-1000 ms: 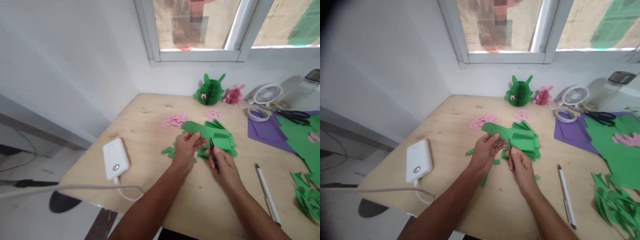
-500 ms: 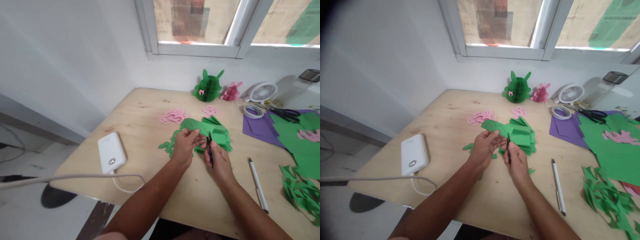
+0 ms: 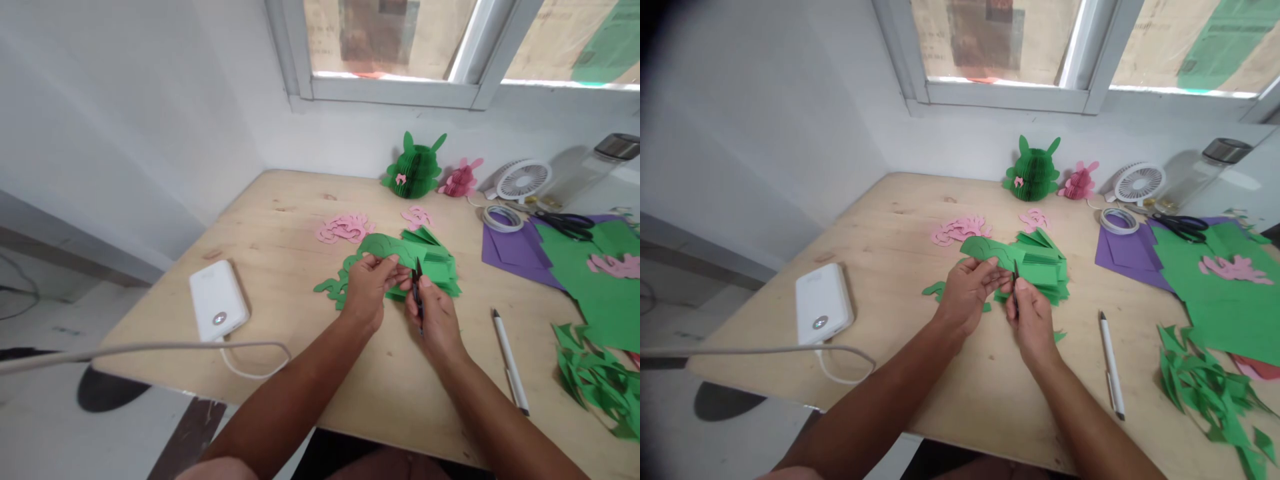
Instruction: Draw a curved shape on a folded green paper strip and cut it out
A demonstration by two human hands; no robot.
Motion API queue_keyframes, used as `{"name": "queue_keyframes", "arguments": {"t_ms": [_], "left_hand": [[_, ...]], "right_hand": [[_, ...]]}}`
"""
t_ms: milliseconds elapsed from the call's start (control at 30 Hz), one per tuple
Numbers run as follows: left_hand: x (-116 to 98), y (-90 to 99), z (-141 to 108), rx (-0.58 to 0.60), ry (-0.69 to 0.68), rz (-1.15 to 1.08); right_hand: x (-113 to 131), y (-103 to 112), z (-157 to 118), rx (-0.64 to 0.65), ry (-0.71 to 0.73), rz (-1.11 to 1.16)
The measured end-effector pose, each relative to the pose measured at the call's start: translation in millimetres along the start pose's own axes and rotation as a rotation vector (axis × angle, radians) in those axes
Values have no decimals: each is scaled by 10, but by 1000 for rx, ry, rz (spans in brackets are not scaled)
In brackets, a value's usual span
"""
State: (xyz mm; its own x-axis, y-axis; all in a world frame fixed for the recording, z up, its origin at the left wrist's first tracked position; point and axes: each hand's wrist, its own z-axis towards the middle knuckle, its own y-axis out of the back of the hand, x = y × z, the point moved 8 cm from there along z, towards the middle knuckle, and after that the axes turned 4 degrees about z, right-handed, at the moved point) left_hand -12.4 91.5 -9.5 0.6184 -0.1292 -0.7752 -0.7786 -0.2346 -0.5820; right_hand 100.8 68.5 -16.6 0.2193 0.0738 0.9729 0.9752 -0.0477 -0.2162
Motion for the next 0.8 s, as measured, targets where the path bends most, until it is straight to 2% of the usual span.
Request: {"name": "queue_keyframes", "arguments": {"t_ms": [800], "left_hand": [[10, -19, -9, -5, 4, -8]], "right_hand": [[1, 8, 7, -29, 12, 9]]}}
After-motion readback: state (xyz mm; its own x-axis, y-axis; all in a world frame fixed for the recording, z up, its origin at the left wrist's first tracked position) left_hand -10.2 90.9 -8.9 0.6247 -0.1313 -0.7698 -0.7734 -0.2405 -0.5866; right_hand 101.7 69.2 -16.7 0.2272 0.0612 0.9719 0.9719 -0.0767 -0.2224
